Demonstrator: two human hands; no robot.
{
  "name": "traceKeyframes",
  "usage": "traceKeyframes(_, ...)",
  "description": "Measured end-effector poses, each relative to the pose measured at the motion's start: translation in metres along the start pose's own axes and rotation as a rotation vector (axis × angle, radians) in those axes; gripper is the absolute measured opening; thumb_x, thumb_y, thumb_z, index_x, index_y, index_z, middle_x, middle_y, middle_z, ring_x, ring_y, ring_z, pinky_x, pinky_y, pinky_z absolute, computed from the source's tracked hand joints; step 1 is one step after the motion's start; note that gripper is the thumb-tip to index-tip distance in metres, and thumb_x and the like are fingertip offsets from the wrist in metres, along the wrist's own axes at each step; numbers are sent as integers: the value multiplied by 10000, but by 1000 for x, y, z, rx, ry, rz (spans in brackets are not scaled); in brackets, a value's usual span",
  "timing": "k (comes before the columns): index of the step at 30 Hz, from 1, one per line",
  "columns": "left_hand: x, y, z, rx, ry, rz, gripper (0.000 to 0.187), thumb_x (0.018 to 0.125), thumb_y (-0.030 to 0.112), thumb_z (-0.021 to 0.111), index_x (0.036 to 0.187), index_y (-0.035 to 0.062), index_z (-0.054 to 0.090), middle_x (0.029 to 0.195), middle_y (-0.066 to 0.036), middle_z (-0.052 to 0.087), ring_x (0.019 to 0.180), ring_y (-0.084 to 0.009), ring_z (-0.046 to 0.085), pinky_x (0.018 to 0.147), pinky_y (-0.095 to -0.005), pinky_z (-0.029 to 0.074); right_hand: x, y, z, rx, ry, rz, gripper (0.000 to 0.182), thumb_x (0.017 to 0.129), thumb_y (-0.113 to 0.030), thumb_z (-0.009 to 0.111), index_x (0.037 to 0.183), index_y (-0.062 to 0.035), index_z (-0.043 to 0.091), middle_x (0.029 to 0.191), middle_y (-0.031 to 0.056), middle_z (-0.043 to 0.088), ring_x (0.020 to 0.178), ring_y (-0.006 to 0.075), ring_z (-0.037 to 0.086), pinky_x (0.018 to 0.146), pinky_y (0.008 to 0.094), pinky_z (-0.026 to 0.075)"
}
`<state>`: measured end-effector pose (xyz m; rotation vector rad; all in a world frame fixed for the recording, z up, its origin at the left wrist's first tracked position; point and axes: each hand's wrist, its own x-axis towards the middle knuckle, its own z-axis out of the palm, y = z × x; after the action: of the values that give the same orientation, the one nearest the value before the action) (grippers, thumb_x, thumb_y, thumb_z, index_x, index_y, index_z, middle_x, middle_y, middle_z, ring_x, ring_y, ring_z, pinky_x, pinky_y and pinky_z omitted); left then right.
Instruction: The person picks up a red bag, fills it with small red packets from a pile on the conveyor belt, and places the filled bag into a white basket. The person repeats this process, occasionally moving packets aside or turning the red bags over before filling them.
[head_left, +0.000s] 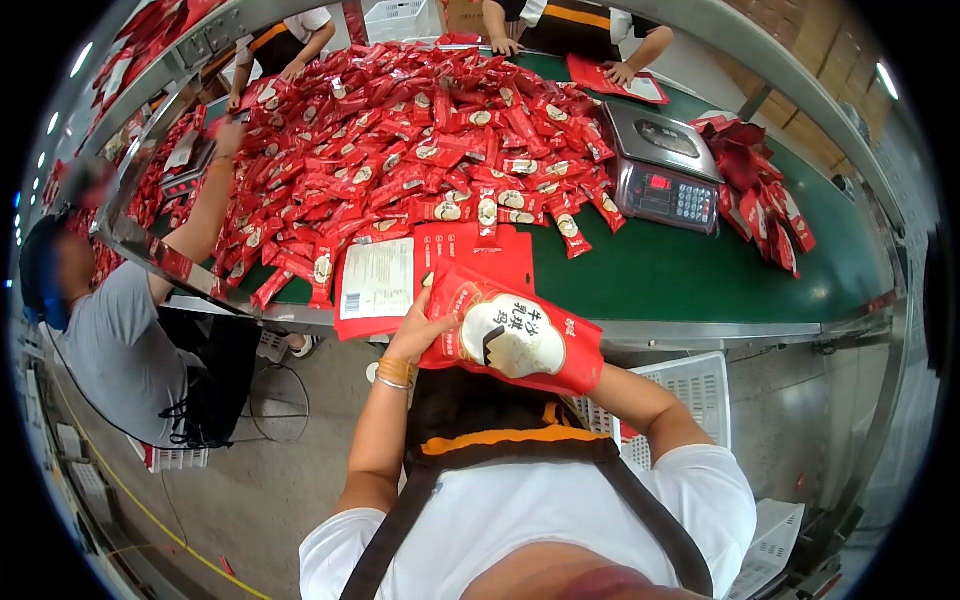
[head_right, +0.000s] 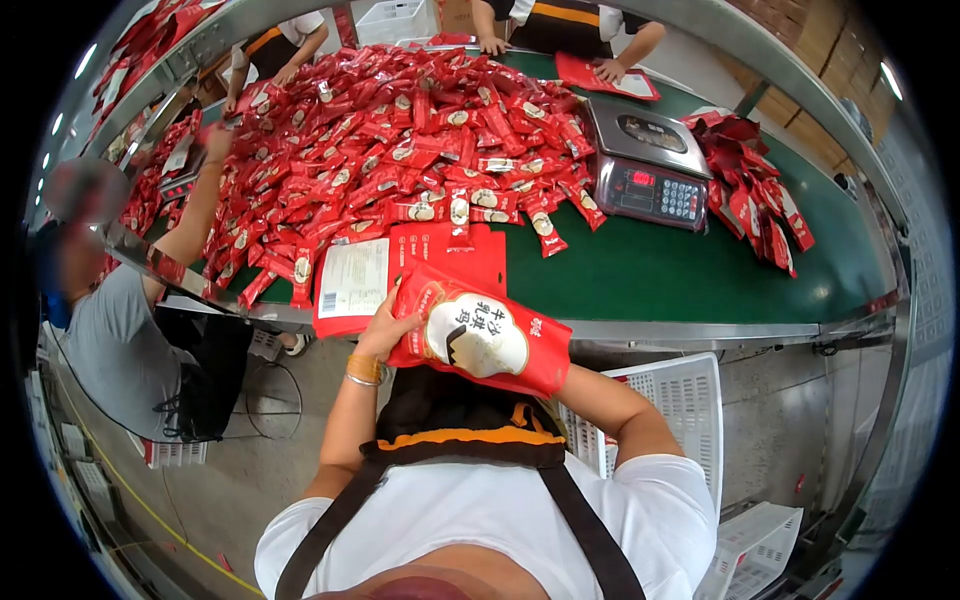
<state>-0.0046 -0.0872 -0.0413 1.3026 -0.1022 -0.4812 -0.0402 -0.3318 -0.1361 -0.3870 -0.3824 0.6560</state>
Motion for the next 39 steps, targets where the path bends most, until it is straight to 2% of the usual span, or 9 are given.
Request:
traceKeyframes(3, 0, -7, -1, 136, -1, 52, 775, 813, -9, 741, 1476, 11, 340, 1248, -90, 605, 1096, -167, 602, 969, -323, 504, 0, -7, 37, -595, 8, -33, 505, 994, -118, 466, 1482, -52, 357, 1451, 104, 475, 1304, 198, 492, 1078, 346, 415)
traceKeyframes(8, -3, -5, 1, 82, -11, -31, 761, 807, -19, 745, 1462, 1, 357, 1240, -86, 611, 1086, -161, 607, 961, -318, 508, -2, -22, 52, 133, 159, 100, 525, 961, -71, 526, 1462, -25, 375, 1431, 147, 492, 1256, 241, 549, 1056, 357, 458)
traceKeyframes(18, -3, -13, -1, 68, 48, -47, 736, 781, 39, 800, 1384, -54, 389, 1218, -109, 609, 1084, -170, 613, 936, -318, 515, -4, -22, 61, -181, 155, 47, 521, 920, -138, 573, 1417, -49, 443, 1416, 119, 515, 1257, 231, 543, 1029, 368, 459)
traceKeyframes(21, -5, -10, 2, 66, 44, -38, 719, 780, 35, 796, 1373, -51, 400, 1205, -109, 615, 1065, -169, 620, 922, -318, 523, 0, -25, 82, -1063, 87, -59, 556, 883, -181, 603, 1415, -101, 459, 1415, 98, 518, 1282, 245, 513, 1058, 393, 412)
traceKeyframes(27, -6, -9, 4, 106, 59, -28, 715, 777, 25, 791, 1371, -52, 400, 1199, -110, 617, 1048, -168, 627, 907, -310, 530, 5, -22, 87, -1383, 217, 3, 537, 817, -260, 636, 1337, -161, 548, 1347, 73, 561, 1228, 277, 536, 1018, 416, 420)
traceKeyframes(29, -7, -8, 5, 118, 60, -29, 715, 776, 23, 791, 1370, -53, 400, 1200, -112, 617, 1050, -168, 627, 908, -309, 530, 10, -24, 86, -2127, -16, -299, 507, 787, -263, 653, 1281, -164, 587, 1286, 62, 591, 1165, 284, 567, 978, 419, 442)
traceKeyframes(33, -9, -6, 6, 99, 72, -38, 765, 773, 19, 793, 1401, -67, 365, 1214, -125, 608, 1056, -167, 622, 915, -308, 527, 6, -21, 80, -1551, 106, -130, 498, 784, -247, 656, 1270, -161, 587, 1257, 63, 603, 1125, 283, 586, 956, 413, 456)
traceKeyframes(36, -7, -7, 3, 91, 84, -31, 819, 772, 12, 792, 1436, -76, 322, 1227, -131, 598, 1066, -167, 615, 913, -308, 528, -1, -9, 48, -604, 366, 73, 515, 808, -237, 623, 1310, -141, 562, 1304, 76, 584, 1152, 270, 582, 980, 404, 454)
traceKeyframes(39, -9, 2, 7, 54, 62, -43, 869, 759, 49, 813, 1448, -89, 302, 1257, -145, 584, 1097, -180, 603, 935, -309, 513, -4, -16, 35, -1228, 168, 121, 467, 924, -206, 515, 1375, -86, 494, 1372, 92, 543, 1239, 252, 544, 1041, 388, 439)
